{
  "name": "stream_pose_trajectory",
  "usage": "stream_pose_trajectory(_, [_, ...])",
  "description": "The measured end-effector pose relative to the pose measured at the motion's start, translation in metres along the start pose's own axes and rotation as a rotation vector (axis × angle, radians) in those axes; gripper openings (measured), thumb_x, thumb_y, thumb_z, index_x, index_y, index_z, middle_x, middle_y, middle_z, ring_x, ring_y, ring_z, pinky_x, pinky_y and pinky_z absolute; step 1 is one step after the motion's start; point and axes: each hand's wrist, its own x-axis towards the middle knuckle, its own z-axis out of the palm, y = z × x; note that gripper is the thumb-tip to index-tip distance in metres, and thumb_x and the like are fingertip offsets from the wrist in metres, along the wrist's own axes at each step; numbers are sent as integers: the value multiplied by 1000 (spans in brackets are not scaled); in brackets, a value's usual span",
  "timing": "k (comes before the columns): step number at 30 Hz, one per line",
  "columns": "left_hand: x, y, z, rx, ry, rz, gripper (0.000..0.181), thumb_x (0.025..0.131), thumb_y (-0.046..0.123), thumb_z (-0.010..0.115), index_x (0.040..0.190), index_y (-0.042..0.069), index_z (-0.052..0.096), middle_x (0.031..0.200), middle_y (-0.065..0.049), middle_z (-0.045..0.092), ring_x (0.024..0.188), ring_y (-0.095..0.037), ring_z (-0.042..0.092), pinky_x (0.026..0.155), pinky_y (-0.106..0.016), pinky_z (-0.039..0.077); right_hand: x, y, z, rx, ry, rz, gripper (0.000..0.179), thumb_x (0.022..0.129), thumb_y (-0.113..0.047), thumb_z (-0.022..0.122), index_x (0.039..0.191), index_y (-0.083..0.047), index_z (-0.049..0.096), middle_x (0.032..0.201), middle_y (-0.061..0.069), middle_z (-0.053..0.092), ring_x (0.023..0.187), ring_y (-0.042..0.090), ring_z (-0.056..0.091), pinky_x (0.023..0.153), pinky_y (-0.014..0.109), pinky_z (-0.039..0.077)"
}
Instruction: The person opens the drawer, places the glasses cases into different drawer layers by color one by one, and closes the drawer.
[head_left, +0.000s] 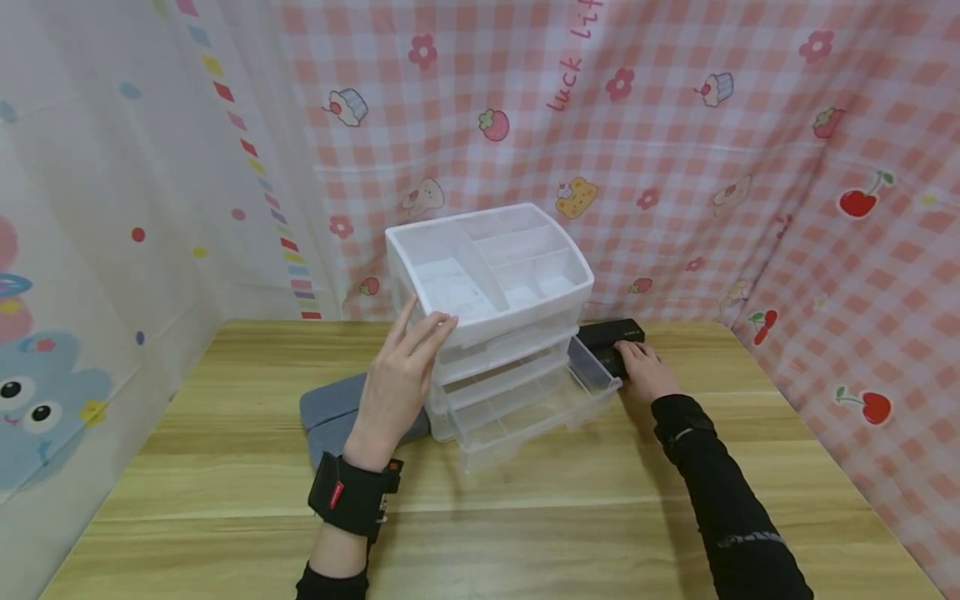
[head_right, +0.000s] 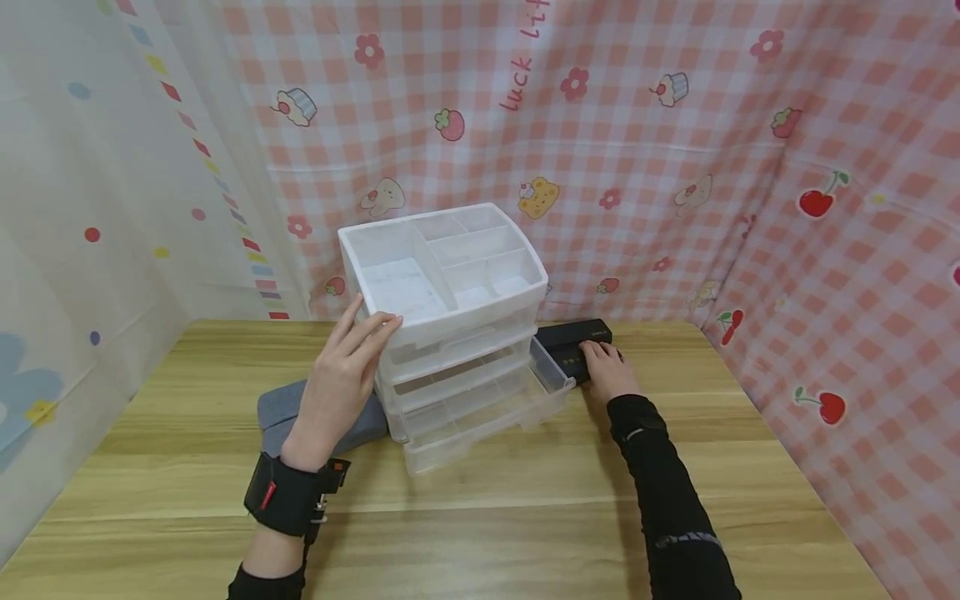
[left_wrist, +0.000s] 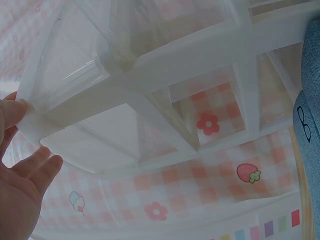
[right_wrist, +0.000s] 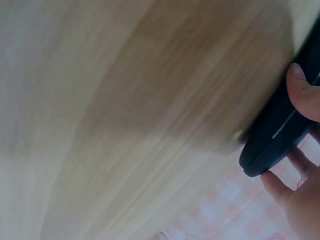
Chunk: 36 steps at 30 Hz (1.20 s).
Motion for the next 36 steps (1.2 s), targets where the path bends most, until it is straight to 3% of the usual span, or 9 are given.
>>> stream_pose_trajectory(5, [0,0,0,1,2,-2,46,85,-8,63,127,10,62,123,-8,62,137,-35,40,93,-38,55,-1,-1,-1,29,24,15,59,83,-9,67,137,-5,44,139,21,44,125,49,40,93,68,41])
stream_pose_trajectory(12, [0,1,0,0,-1,-3,47,85,-8,63,127,10,62,123,-8,62,137,-35,40,93,-39,55,-5,-4,-2,53,28,87,58,84,-8,69,136,-6,45,140,22,42,125,50,37,92,70,39])
stream_pose_trajectory(21, [1,0,0,2,7,1,46,85,-8,63,127,10,62,123,-8,62,137,-36,39,95,-39,54,-12,-7,-24,97,53,168,66,81,-7,73,139,-8,41,142,22,38,126,51,31,90,75,35])
stream_pose_trajectory(27, [0,-1,1,16,5,-1,45,86,-7,63,127,11,62,123,-7,62,138,-35,39,88,-38,57,-17,-9,-47,59,144,176,67,79,-2,74,137,-6,41,139,22,40,122,54,33,86,76,36])
stream_pose_trajectory(36, [0,0,0,18,-1,-1,44,87,-7,62,127,10,62,123,-7,62,137,-35,40,89,-38,57,-32,-25,-83,53,324,156,65,75,-4,77,132,-5,46,134,20,44,119,52,34,82,74,36])
